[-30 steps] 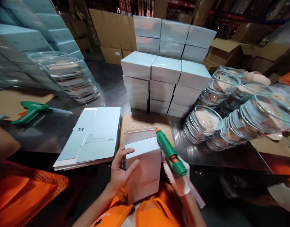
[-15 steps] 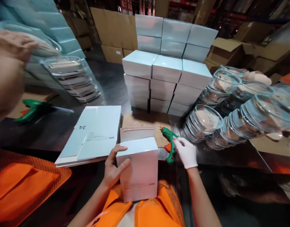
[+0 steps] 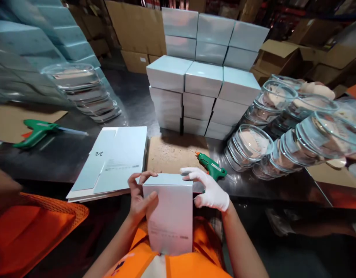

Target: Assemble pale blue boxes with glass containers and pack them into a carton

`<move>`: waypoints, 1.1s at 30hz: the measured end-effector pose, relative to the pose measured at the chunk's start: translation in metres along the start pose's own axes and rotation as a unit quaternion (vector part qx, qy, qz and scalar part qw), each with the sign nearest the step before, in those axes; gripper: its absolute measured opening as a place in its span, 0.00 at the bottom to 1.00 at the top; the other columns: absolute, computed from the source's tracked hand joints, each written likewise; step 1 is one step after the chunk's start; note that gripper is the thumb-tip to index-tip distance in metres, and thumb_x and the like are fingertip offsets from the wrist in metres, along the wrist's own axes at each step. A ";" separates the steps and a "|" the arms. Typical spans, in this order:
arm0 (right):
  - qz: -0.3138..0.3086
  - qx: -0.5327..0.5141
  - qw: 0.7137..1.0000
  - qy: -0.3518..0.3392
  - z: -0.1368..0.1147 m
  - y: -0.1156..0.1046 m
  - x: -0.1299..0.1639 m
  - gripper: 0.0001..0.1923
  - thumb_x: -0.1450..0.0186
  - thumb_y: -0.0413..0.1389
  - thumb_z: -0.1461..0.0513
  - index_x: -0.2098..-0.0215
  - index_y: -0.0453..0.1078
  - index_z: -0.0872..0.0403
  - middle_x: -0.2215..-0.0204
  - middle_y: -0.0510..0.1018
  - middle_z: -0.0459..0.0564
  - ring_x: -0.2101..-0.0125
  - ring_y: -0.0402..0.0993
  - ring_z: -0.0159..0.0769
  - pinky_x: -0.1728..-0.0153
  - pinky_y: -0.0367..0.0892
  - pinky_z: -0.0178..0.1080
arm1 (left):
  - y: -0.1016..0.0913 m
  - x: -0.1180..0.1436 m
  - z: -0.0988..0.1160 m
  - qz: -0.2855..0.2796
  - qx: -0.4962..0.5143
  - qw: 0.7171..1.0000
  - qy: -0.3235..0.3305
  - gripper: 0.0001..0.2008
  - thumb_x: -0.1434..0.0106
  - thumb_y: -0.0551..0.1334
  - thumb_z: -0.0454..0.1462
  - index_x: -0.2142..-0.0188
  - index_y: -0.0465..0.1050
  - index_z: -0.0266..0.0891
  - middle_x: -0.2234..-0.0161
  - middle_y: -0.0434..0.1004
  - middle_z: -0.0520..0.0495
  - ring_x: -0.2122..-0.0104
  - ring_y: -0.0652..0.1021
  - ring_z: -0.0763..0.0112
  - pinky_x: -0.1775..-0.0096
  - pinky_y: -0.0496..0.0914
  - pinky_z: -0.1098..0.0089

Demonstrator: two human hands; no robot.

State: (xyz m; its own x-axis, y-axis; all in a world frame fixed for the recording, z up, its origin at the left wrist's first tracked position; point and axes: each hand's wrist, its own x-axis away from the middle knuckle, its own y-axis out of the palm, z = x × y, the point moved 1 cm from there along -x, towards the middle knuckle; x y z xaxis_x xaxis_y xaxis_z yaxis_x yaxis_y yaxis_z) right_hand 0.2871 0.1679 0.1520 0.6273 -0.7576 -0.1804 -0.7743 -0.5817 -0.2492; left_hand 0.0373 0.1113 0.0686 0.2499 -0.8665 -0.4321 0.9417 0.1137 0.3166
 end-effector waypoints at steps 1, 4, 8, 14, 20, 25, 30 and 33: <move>-0.013 0.041 0.999 -0.021 -0.002 0.001 0.001 0.35 0.39 0.67 0.36 0.44 0.78 0.48 0.39 0.76 0.59 0.39 0.74 0.51 0.38 0.69 0.52 | -0.002 0.000 -0.001 -0.015 -0.020 1.000 0.003 0.16 0.35 0.72 0.43 0.49 0.73 0.51 0.51 0.76 0.46 0.45 0.81 0.56 0.44 0.74 0.55; -0.029 0.121 0.991 -0.051 -0.004 0.006 0.001 0.18 0.29 0.63 0.51 0.44 0.78 0.47 0.42 0.77 0.58 0.43 0.77 0.42 0.41 0.72 0.48 | -0.005 0.001 -0.001 -0.044 -0.068 0.997 0.009 0.08 0.34 0.71 0.43 0.59 0.79 0.44 0.52 0.74 0.44 0.46 0.80 0.56 0.44 0.73 0.58; 0.025 0.081 0.996 0.006 0.003 0.009 0.014 0.30 0.35 0.68 0.43 0.40 0.74 0.45 0.32 0.68 0.60 0.35 0.70 0.49 0.37 0.69 0.53 | -0.003 0.000 0.012 -0.021 -0.091 0.996 0.012 0.09 0.35 0.72 0.43 0.60 0.78 0.43 0.52 0.75 0.44 0.47 0.80 0.56 0.45 0.74 0.57; 0.248 -0.015 0.954 0.171 0.013 0.040 0.076 0.47 0.51 0.62 0.25 0.51 0.78 0.50 0.59 0.82 0.55 0.61 0.80 0.47 0.57 0.78 0.46 | 0.008 0.000 0.030 0.279 -0.074 0.957 0.035 0.16 0.32 0.69 0.45 0.49 0.68 0.52 0.40 0.69 0.49 0.38 0.74 0.60 0.37 0.68 0.55; 0.267 0.075 0.936 0.218 -0.033 0.019 0.094 0.27 0.35 0.63 0.38 0.66 0.82 0.53 0.69 0.85 0.53 0.70 0.80 0.44 0.65 0.77 0.42 | 0.003 0.016 0.024 0.157 -0.142 0.977 -0.013 0.19 0.34 0.68 0.56 0.60 0.71 0.45 0.49 0.76 0.45 0.44 0.78 0.56 0.43 0.74 0.58; -0.045 0.287 0.952 0.096 -0.068 -0.021 0.056 0.12 0.31 0.60 0.55 0.67 0.82 0.52 0.71 0.84 0.49 0.69 0.79 0.37 0.61 0.73 0.36 | 0.005 -0.006 0.052 -0.125 -0.330 0.933 0.075 0.49 0.56 0.82 0.54 0.37 0.73 0.46 0.39 0.77 0.35 0.36 0.75 0.38 0.33 0.65 0.43; -0.004 0.280 0.958 0.068 -0.072 -0.068 -0.005 0.14 0.34 0.65 0.49 0.64 0.83 0.51 0.66 0.86 0.48 0.64 0.83 0.37 0.59 0.74 0.36 | 0.014 0.000 0.025 -0.256 -0.215 0.925 -0.182 0.37 0.44 0.76 0.55 0.40 0.76 0.43 0.48 0.85 0.35 0.50 0.85 0.43 0.51 0.81 0.50; 0.255 0.331 0.904 0.087 -0.086 -0.143 -0.033 0.24 0.41 0.71 0.45 0.64 0.80 0.58 0.60 0.86 0.57 0.56 0.82 0.41 0.53 0.73 0.39 | 0.008 0.001 -0.007 -0.075 -0.121 0.947 -0.287 0.38 0.49 0.77 0.60 0.48 0.78 0.37 0.58 0.87 0.36 0.59 0.87 0.47 0.59 0.83 0.56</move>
State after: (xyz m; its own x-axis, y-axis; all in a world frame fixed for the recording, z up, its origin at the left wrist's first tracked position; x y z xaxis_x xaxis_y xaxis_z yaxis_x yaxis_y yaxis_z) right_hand 0.3699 0.2501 0.2757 0.1353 -0.9463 -0.2935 -0.7028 0.1172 -0.7017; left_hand 0.0470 0.1153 0.0650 0.0118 -0.9954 0.0947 0.9983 0.0171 0.0556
